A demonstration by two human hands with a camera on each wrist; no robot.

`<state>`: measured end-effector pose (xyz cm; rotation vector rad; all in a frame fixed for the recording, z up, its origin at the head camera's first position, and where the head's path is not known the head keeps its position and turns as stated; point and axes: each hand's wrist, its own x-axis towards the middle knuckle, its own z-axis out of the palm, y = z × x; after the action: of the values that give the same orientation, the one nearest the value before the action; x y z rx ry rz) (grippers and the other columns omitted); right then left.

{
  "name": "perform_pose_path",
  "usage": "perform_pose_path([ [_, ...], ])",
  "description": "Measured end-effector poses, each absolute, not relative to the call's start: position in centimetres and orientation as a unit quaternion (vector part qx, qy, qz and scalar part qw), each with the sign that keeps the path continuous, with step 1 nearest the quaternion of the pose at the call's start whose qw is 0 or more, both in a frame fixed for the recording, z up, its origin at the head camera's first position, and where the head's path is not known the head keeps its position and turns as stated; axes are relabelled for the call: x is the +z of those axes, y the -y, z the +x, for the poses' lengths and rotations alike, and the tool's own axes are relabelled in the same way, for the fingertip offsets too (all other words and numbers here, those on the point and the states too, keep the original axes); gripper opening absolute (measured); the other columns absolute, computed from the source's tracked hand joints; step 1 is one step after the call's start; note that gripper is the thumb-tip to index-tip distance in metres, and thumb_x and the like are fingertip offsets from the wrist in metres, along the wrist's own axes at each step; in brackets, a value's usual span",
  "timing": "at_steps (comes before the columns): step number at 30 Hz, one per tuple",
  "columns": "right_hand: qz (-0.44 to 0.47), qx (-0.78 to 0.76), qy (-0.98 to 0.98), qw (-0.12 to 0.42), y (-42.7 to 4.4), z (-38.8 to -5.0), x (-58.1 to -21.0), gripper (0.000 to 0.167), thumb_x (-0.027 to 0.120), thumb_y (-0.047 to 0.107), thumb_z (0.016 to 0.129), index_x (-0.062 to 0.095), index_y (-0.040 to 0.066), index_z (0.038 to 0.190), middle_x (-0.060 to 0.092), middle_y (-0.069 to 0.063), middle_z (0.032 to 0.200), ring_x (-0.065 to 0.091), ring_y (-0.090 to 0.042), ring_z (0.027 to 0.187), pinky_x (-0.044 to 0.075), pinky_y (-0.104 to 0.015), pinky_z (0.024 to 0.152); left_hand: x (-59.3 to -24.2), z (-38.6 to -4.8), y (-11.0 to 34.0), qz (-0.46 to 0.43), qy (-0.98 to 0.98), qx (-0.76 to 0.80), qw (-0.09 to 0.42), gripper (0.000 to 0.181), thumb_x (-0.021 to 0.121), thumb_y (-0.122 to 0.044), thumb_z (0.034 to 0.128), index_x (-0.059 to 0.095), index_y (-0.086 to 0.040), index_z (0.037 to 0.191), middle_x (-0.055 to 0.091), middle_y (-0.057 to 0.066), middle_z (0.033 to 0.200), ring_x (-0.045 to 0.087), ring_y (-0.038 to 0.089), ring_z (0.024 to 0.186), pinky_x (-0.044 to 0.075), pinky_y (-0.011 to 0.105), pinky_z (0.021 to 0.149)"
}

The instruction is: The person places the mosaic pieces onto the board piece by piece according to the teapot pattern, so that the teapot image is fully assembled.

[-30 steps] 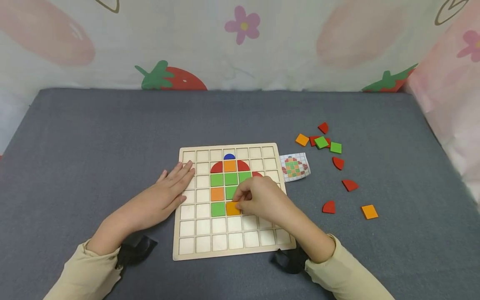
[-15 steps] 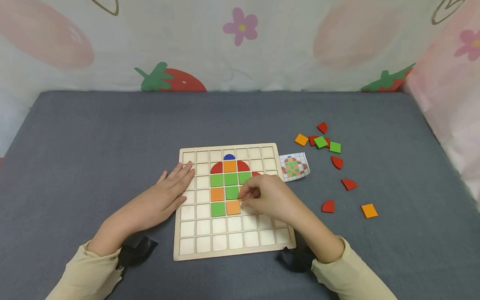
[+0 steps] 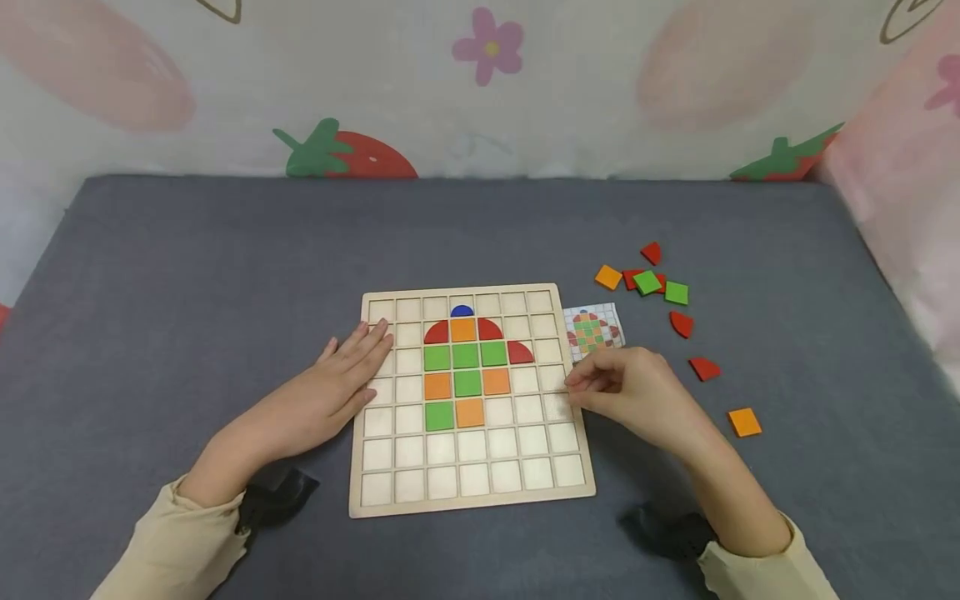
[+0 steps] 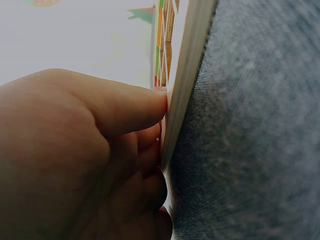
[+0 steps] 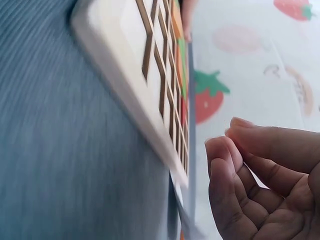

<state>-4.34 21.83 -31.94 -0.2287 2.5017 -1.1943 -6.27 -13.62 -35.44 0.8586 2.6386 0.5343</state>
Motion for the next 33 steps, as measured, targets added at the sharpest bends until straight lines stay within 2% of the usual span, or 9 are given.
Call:
perform_pose_path([
  [3,-0.056,-0.412,-0.893,0.172,-23.2,-4.1,-31.6,0.016,0.073,0.017,0.084,0.070,0.006,0.095,0.068,-0.004,0.086,0.064,-0.014,0.074,0.051,-0.027,0.061,-35.4,-6.3,13.8,0.301,-0.921,0.186,0.160,0.061,0.049,-0.016,0.0983,0.020,0.000,0.149,0.009,0.013,0.157,0.005,0.028,0.143,0.012,0.052,0.112],
  [7,-0.040,-0.402,-0.903,0.148,-25.1,-4.0,-31.5,0.019,0.072,0.018,0.085,0.070,0.005,0.098,0.069,-0.003,0.087,0.064,-0.014,0.072,0.049,-0.027,0.057,-35.2,-6.3,13.9,0.296,-0.923,0.184,0.164,0.061,0.048,-0.017,0.0986,0.019,-0.001,0.149,0.008,0.012,0.157,0.004,0.028,0.143,0.011,0.051,0.112],
  [12,-0.027,-0.409,-0.903,0.131,-27.6,-4.0,-31.6,0.023,0.070,0.014,0.086,0.067,-0.001,0.103,0.070,-0.001,0.088,0.066,-0.010,0.077,0.050,-0.020,0.065,-35.0,-6.2,14.0,0.291,-0.923,0.189,0.165,0.061,0.048,-0.016,0.0985,0.019,0.000,0.149,0.008,0.013,0.157,0.005,0.028,0.143,0.011,0.052,0.112],
  [17,0.001,-0.426,-0.894,0.135,-29.7,-4.5,-31.7,0.026,0.067,0.014,0.089,0.064,-0.005,0.106,0.070,0.006,0.089,0.065,-0.007,0.081,0.050,-0.017,0.069,-35.0,-6.2,14.2,0.293,-0.922,0.189,0.167,0.061,0.048,-0.017,0.0989,0.018,-0.001,0.149,0.008,0.013,0.157,0.004,0.029,0.143,0.011,0.053,0.112],
  [25,0.046,-0.429,-0.892,0.133,-30.8,-6.1,-32.0,0.033,0.069,0.025,0.088,0.065,-0.001,0.107,0.069,0.010,0.084,0.062,-0.008,0.078,0.046,-0.017,0.070,-35.1,-6.2,14.4,0.298,-0.921,0.193,0.161,0.060,0.047,-0.016,0.0991,0.018,-0.001,0.150,0.008,0.013,0.157,0.005,0.029,0.143,0.011,0.054,0.111],
  [33,0.046,-0.481,-0.867,0.124,-33.1,-8.2,-33.0,0.010,0.066,0.012,0.089,0.071,0.010,0.098,0.068,0.014,0.082,0.065,-0.003,0.076,0.050,-0.016,0.067,-35.1,-6.4,13.8,0.308,-0.915,0.201,0.163,0.060,0.047,-0.016,0.0993,0.018,-0.001,0.150,0.008,0.012,0.157,0.004,0.028,0.143,0.010,0.053,0.112],
])
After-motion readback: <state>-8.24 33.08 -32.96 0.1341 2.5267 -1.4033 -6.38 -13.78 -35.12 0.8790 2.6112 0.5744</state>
